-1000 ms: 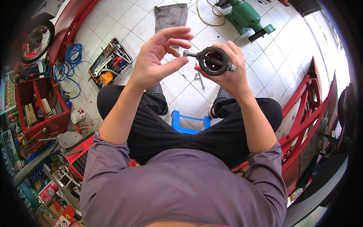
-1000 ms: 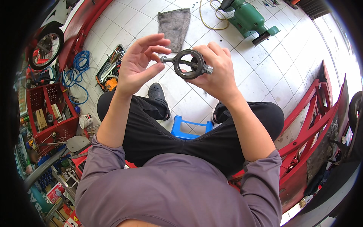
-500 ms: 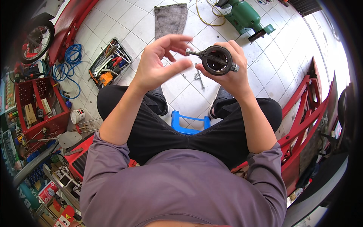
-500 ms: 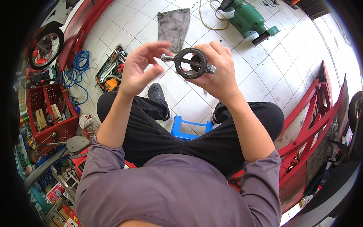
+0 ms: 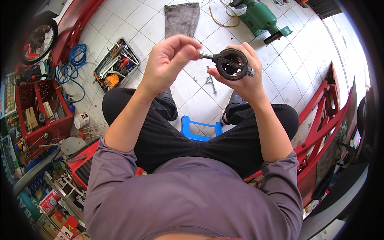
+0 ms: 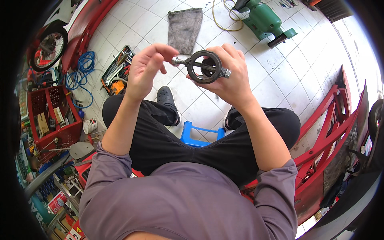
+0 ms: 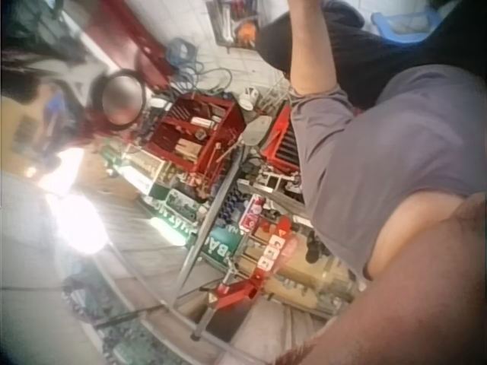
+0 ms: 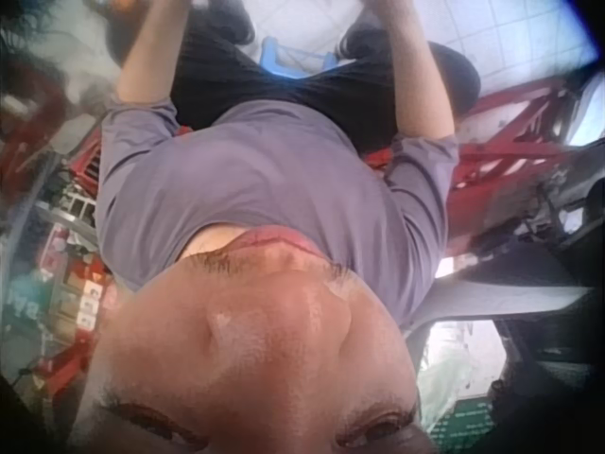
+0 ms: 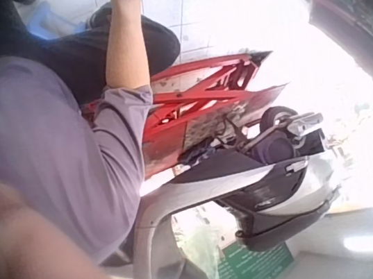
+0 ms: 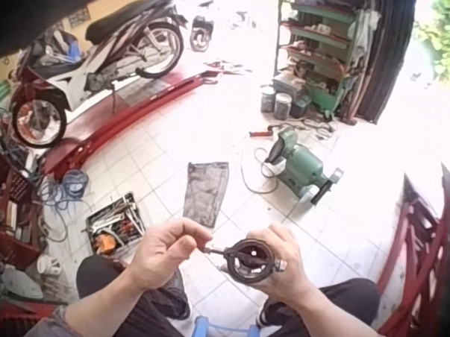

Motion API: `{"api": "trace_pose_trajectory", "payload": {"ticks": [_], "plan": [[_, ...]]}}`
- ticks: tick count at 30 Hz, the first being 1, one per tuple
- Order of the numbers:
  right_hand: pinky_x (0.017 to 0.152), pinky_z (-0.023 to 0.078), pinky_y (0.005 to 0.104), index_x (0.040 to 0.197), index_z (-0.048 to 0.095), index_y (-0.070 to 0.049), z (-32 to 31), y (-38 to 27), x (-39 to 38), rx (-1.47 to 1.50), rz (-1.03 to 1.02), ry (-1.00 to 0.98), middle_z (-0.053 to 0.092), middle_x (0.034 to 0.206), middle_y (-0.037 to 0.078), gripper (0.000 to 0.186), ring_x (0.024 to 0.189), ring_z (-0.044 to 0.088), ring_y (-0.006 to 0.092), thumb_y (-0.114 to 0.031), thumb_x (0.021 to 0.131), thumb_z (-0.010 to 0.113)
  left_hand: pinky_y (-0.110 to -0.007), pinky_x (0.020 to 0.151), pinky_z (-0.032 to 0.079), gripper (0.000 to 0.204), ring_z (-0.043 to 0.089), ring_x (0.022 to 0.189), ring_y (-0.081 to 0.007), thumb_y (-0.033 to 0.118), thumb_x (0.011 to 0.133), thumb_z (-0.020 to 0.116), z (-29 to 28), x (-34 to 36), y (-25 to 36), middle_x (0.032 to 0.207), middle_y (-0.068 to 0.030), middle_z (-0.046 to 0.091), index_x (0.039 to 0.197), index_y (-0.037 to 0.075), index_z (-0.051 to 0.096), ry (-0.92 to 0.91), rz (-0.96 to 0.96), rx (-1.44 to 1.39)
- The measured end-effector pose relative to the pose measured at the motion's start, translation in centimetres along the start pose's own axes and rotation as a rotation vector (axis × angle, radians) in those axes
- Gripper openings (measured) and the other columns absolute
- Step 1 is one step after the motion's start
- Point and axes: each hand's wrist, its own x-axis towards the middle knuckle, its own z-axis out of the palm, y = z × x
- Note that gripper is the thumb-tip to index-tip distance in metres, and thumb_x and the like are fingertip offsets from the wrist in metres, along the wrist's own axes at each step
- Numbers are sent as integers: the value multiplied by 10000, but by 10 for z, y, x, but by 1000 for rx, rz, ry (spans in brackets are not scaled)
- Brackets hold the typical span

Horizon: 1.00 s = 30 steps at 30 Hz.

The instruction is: The person assembles clutch components, inserting small springs and pins into a metal clutch hub and checking their fit by hand.

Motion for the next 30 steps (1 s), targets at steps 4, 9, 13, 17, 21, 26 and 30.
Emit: {"api": "trace_pose_trajectory", "payload": {"ticks": [4,9,13,17,21,26,30], "plan": [[664,453,300,843,608,-47,1,2,-2,-12,10,-10,603,791,32,415,750,550,195,-248,594,872,-223,607,418,473,563,676,-98,377,1002,383,-3,-4,4,699,-41,605,809,12,614,-244,-176,153],[659,444,301,824,607,-56,1,3,-1,-82,-23,-28,607,799,35,415,761,555,199,-282,593,866,-219,552,346,451,441,608,-81,377,1009,347,2,-6,3,657,-2,496,794,28,534,-254,-145,249],[636,444,306,801,602,-53,1,4,0,49,26,-114,596,781,43,393,715,547,198,-294,614,851,-335,562,394,414,489,566,-234,323,1008,364,6,-7,6,632,-111,490,795,-3,506,-198,21,406],[627,396,338,838,611,-75,6,2,-2,212,78,-83,550,723,33,397,668,521,219,-293,601,842,-354,583,400,399,504,603,-277,332,996,385,7,-6,1,666,-134,495,815,-2,507,-161,93,498],[624,424,327,877,621,-57,8,-8,-5,450,326,-116,576,762,62,404,699,544,217,-272,613,838,-353,735,419,432,557,859,-222,438,912,525,7,-6,-14,932,-110,577,1038,24,527,-141,163,281],[696,434,321,942,626,-66,18,-12,-7,621,251,-137,616,876,70,440,812,587,215,-270,612,833,-339,1010,387,787,525,1154,-175,209,615,871,16,-5,-19,1249,-96,563,1272,-1,492,-249,133,53],[820,376,349,1045,594,-89,13,-3,-12,197,126,-272,608,979,54,550,919,576,231,-300,591,822,-307,940,462,650,603,1048,-171,74,619,845,16,-7,-20,1160,-103,628,1199,-9,565,-185,131,101]]}}
